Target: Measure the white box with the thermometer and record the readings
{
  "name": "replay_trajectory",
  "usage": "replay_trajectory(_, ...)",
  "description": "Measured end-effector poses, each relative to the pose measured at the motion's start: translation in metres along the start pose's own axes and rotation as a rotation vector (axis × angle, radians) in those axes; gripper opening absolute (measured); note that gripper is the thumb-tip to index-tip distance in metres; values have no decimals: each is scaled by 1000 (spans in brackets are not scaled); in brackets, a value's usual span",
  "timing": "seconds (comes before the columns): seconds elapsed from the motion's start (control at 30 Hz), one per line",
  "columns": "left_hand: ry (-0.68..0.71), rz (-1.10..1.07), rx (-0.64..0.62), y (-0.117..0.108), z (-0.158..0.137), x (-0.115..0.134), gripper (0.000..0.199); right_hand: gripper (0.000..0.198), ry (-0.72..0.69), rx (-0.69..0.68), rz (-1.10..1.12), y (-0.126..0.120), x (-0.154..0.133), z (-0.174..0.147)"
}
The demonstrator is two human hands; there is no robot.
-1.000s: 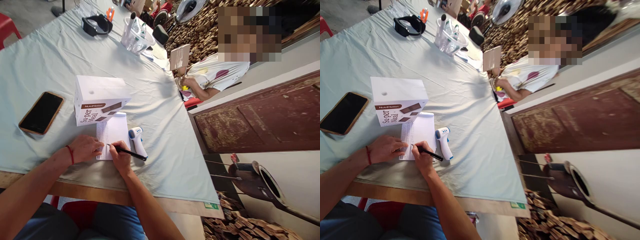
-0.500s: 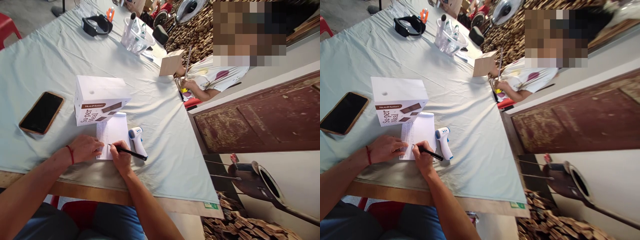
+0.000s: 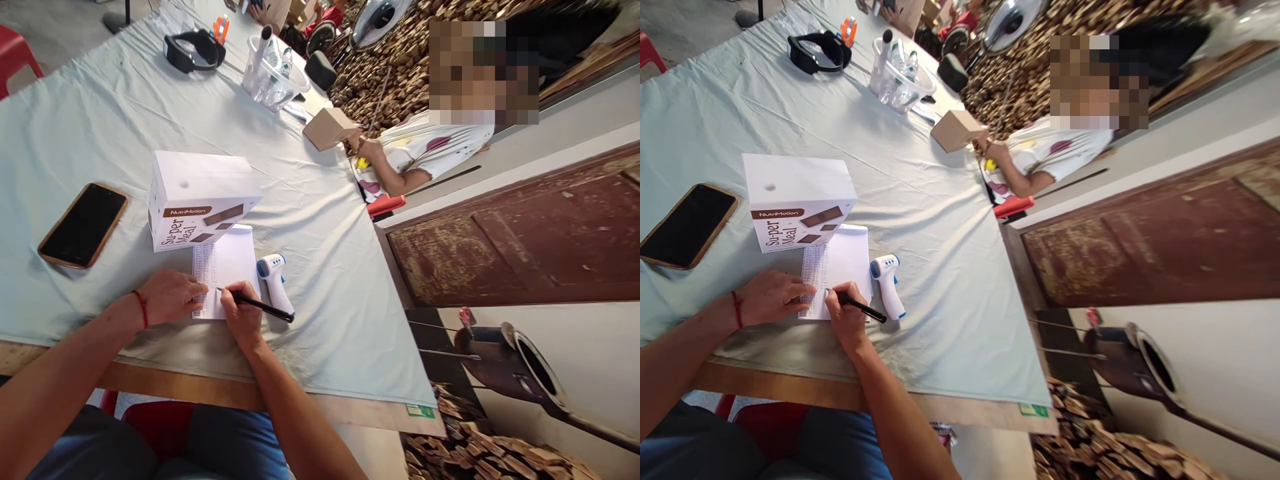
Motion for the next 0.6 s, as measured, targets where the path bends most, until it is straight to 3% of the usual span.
replay_trajectory(0.1, 30, 7, 42, 1, 0, 1, 16, 14, -43, 3, -9, 0, -1, -1)
replay_trajectory(0.17, 105, 2, 183, -6, -4, 6, 13, 14, -93, 24, -26, -4, -3, 0)
replay_trajectory(0.23, 179, -35, 488, -26, -13, 10, 14, 11, -164, 16, -71, -9, -4, 1)
replay_trajectory(0.3, 183, -87, 883, -51, -31, 5, 10, 15, -254, -41, -163, -11, -4, 3)
replay_trajectory(0.37, 64, -122, 1203, -69, -48, -11, 7, 28, -336, -114, -290, -10, -3, 5)
replay_trajectory(0.4, -25, -137, 1305, -73, -54, -22, 15, 35, -370, -140, -352, -9, -3, 5)
replay_trajectory(0.47, -223, -203, 1380, -76, -56, -47, 42, 43, -431, -182, -436, -7, -3, 6)
replay_trajectory(0.5, -294, -270, 1353, -75, -53, -60, 59, 45, -460, -192, -451, -7, -4, 7)
replay_trajectory(0.6, -333, -575, 1129, -61, -34, -88, 94, 41, -483, -107, -458, -24, -4, 14)
Point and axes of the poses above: each hand's wrist, its own z-axis towards the middle knuckle, its own y-axis out of the palm, x = y × z, the point moved 6 cm from there along z, towards the middle knuckle, and after that the axes turned 4 degrees about -y, right-handed, at the moved point
